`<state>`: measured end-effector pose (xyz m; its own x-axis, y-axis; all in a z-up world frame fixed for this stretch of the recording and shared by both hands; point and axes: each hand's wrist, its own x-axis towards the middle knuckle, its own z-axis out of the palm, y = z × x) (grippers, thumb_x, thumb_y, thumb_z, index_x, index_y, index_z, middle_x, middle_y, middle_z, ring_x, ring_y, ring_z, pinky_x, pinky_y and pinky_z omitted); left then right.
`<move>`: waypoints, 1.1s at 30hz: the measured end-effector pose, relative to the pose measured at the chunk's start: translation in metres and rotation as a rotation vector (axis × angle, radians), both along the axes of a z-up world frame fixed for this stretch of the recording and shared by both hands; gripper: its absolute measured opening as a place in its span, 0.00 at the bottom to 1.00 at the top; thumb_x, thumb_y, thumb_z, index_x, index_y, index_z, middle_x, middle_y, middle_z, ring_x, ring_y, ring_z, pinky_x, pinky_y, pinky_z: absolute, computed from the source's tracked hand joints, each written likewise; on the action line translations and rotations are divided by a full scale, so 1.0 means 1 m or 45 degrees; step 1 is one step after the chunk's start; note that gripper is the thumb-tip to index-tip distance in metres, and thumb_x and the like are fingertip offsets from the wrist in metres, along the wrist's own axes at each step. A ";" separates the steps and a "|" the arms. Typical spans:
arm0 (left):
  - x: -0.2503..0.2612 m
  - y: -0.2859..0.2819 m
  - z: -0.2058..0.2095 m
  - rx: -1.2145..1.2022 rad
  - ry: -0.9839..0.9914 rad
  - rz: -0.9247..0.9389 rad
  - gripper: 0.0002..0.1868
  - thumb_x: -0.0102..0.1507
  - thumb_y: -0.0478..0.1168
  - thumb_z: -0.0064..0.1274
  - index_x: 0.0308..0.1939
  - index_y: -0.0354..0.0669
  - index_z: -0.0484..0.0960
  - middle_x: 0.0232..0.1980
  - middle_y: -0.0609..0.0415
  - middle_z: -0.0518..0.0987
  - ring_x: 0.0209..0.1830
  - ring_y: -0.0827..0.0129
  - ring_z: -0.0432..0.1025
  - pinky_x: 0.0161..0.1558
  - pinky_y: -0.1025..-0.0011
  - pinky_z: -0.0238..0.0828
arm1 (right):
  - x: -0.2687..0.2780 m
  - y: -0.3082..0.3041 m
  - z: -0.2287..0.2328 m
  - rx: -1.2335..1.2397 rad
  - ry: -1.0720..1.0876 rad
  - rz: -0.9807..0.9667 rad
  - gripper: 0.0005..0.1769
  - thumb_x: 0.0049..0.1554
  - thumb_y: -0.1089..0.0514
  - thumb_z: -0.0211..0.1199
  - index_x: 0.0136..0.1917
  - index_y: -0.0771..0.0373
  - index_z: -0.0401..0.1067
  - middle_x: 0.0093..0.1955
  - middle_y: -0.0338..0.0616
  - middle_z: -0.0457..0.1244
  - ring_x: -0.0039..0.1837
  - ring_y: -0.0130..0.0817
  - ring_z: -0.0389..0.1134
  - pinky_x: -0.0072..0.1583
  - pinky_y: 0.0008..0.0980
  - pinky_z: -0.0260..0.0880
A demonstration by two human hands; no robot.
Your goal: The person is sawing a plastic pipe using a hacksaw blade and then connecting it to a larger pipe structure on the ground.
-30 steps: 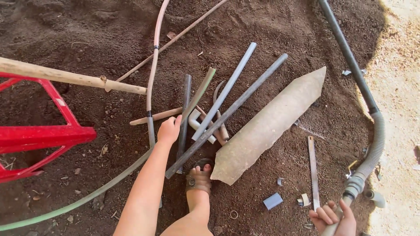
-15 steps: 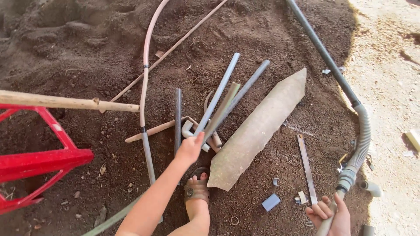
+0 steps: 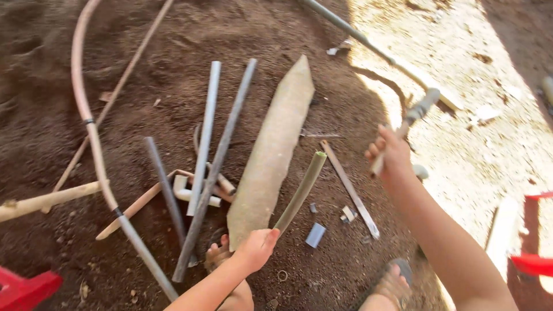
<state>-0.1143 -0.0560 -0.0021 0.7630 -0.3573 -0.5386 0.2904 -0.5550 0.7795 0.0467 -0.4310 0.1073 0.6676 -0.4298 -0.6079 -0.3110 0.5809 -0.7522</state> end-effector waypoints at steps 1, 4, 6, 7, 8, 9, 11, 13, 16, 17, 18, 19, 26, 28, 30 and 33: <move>0.000 -0.002 0.007 -0.004 0.012 -0.035 0.30 0.73 0.63 0.39 0.29 0.44 0.75 0.24 0.59 0.72 0.25 0.69 0.63 0.32 0.65 0.65 | 0.008 0.000 0.002 -0.004 0.012 -0.035 0.16 0.70 0.53 0.61 0.67 0.60 0.67 0.28 0.26 0.55 0.27 0.18 0.54 0.33 0.18 0.65; -0.002 -0.007 0.022 0.042 0.006 -0.172 0.33 0.72 0.66 0.36 0.29 0.44 0.75 0.23 0.58 0.73 0.24 0.66 0.64 0.32 0.64 0.66 | 0.027 0.001 0.010 -0.038 -0.025 -0.104 0.16 0.67 0.57 0.66 0.61 0.62 0.64 0.27 0.29 0.57 0.24 0.19 0.55 0.27 0.18 0.61; 0.000 -0.008 0.025 0.100 -0.064 -0.245 0.34 0.72 0.67 0.34 0.30 0.44 0.76 0.24 0.55 0.76 0.25 0.65 0.66 0.33 0.64 0.66 | 0.035 0.007 0.024 -0.087 -0.052 -0.008 0.17 0.67 0.58 0.67 0.62 0.68 0.66 0.30 0.33 0.59 0.27 0.19 0.57 0.29 0.15 0.65; -0.001 -0.009 0.023 0.097 -0.061 -0.269 0.34 0.72 0.67 0.34 0.30 0.44 0.76 0.24 0.55 0.76 0.25 0.65 0.66 0.33 0.64 0.66 | 0.034 0.008 0.024 -0.089 -0.047 -0.032 0.17 0.67 0.58 0.67 0.62 0.68 0.66 0.30 0.33 0.59 0.27 0.19 0.57 0.29 0.15 0.65; -0.002 -0.010 0.020 0.131 -0.073 -0.286 0.34 0.72 0.67 0.34 0.28 0.44 0.75 0.24 0.55 0.76 0.24 0.64 0.66 0.33 0.63 0.67 | 0.034 0.009 0.024 -0.124 -0.088 0.046 0.16 0.67 0.58 0.66 0.61 0.68 0.66 0.31 0.34 0.58 0.26 0.20 0.57 0.29 0.15 0.65; -0.003 -0.011 0.017 0.161 -0.086 -0.295 0.34 0.72 0.67 0.34 0.27 0.44 0.75 0.23 0.54 0.76 0.24 0.63 0.67 0.32 0.62 0.67 | 0.035 0.011 0.025 -0.161 -0.128 0.132 0.15 0.68 0.57 0.65 0.60 0.69 0.67 0.31 0.35 0.58 0.26 0.20 0.57 0.29 0.15 0.66; -0.002 -0.010 0.021 0.169 -0.071 -0.295 0.33 0.72 0.65 0.35 0.27 0.44 0.76 0.23 0.54 0.76 0.23 0.64 0.67 0.32 0.62 0.67 | 0.030 0.014 0.026 -0.345 -0.123 0.225 0.13 0.68 0.58 0.65 0.58 0.68 0.66 0.32 0.35 0.58 0.26 0.21 0.57 0.30 0.17 0.65; -0.003 -0.008 0.027 0.177 -0.059 -0.283 0.33 0.72 0.64 0.36 0.27 0.43 0.77 0.23 0.54 0.77 0.23 0.64 0.68 0.32 0.62 0.68 | 0.028 0.015 0.029 -0.529 -0.120 0.330 0.11 0.67 0.59 0.64 0.57 0.67 0.65 0.33 0.35 0.58 0.27 0.21 0.57 0.31 0.19 0.65; -0.011 -0.004 0.033 0.194 -0.013 -0.333 0.32 0.71 0.66 0.35 0.29 0.47 0.78 0.23 0.57 0.77 0.24 0.66 0.68 0.32 0.65 0.67 | 0.025 0.013 0.037 -0.500 -0.238 0.346 0.12 0.67 0.57 0.64 0.53 0.63 0.63 0.34 0.36 0.57 0.29 0.23 0.58 0.34 0.21 0.67; -0.012 -0.002 0.032 0.226 0.001 -0.338 0.33 0.71 0.67 0.35 0.29 0.47 0.78 0.23 0.57 0.78 0.24 0.65 0.68 0.33 0.64 0.67 | 0.025 0.013 0.041 -0.538 -0.255 0.331 0.12 0.67 0.56 0.63 0.55 0.64 0.63 0.34 0.35 0.56 0.29 0.23 0.58 0.36 0.22 0.69; -0.013 -0.001 0.031 0.259 0.014 -0.344 0.34 0.70 0.68 0.34 0.30 0.47 0.79 0.24 0.56 0.79 0.24 0.64 0.69 0.33 0.64 0.68 | 0.026 0.012 0.046 -0.576 -0.271 0.317 0.13 0.68 0.55 0.61 0.57 0.65 0.64 0.33 0.35 0.55 0.30 0.23 0.58 0.38 0.23 0.70; -0.014 0.000 0.029 0.258 0.011 -0.347 0.34 0.70 0.68 0.34 0.30 0.47 0.79 0.24 0.56 0.79 0.24 0.64 0.69 0.33 0.64 0.68 | 0.023 0.016 0.048 -0.578 -0.273 0.313 0.13 0.68 0.55 0.61 0.57 0.65 0.64 0.33 0.35 0.55 0.30 0.23 0.58 0.38 0.23 0.70; -0.017 0.008 0.016 0.336 -0.022 -0.380 0.35 0.70 0.70 0.30 0.31 0.48 0.80 0.25 0.56 0.81 0.25 0.61 0.73 0.35 0.63 0.70 | 0.006 0.033 0.024 -0.469 -0.373 0.325 0.12 0.66 0.59 0.61 0.55 0.66 0.61 0.34 0.36 0.56 0.28 0.24 0.58 0.34 0.23 0.67; -0.018 0.011 0.011 0.338 0.021 -0.313 0.35 0.69 0.70 0.31 0.33 0.48 0.81 0.25 0.57 0.80 0.26 0.65 0.72 0.36 0.66 0.70 | 0.003 0.032 0.025 -0.447 -0.362 0.319 0.11 0.66 0.59 0.62 0.54 0.66 0.62 0.33 0.36 0.56 0.28 0.23 0.58 0.33 0.22 0.67; -0.021 0.013 0.007 0.309 0.001 -0.292 0.34 0.70 0.69 0.32 0.31 0.47 0.79 0.24 0.56 0.79 0.24 0.64 0.71 0.34 0.64 0.70 | 0.001 0.031 0.031 -0.292 -0.373 0.213 0.12 0.68 0.59 0.60 0.57 0.65 0.59 0.32 0.35 0.55 0.27 0.22 0.56 0.34 0.21 0.68; -0.017 0.004 0.020 0.326 -0.008 -0.345 0.34 0.71 0.68 0.33 0.29 0.47 0.77 0.24 0.56 0.79 0.24 0.65 0.70 0.33 0.64 0.69 | 0.005 0.023 0.020 -0.212 -0.360 0.138 0.13 0.67 0.58 0.60 0.59 0.66 0.61 0.30 0.33 0.54 0.28 0.22 0.55 0.35 0.23 0.67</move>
<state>-0.1315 -0.0518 0.0175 0.6628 -0.4007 -0.6326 0.1023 -0.7884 0.6066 0.0512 -0.4083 0.1270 0.8471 -0.4248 -0.3193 -0.1297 0.4175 -0.8994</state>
